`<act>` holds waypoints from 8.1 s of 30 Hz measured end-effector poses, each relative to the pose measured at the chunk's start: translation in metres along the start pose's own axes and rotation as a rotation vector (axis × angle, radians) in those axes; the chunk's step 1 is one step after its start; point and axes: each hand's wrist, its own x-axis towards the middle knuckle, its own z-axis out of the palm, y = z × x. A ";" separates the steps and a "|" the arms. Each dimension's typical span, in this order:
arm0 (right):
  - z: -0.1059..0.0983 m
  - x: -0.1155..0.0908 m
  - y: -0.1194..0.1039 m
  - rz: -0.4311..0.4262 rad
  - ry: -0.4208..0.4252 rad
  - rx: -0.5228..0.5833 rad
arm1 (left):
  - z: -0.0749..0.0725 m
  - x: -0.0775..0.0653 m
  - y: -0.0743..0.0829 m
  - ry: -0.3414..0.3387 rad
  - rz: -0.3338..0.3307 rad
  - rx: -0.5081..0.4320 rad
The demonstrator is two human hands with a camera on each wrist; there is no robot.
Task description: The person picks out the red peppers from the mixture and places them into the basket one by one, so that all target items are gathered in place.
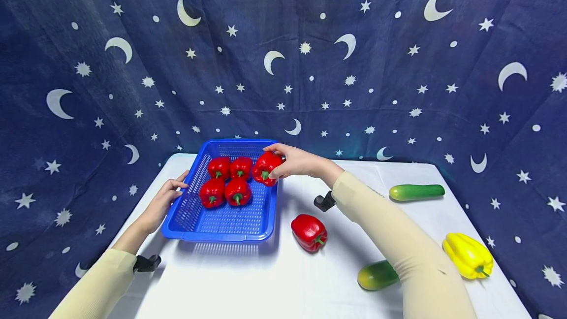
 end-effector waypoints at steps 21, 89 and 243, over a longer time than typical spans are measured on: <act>0.054 0.042 -0.046 -0.070 -0.156 -0.138 | -0.001 0.001 -0.002 -0.002 -0.003 0.019; 0.156 0.092 -0.044 0.017 -0.434 -0.474 | -0.001 0.000 0.002 0.016 -0.039 0.043; 0.028 -0.091 0.112 0.219 -0.260 0.031 | -0.001 0.001 -0.001 0.015 0.028 -0.045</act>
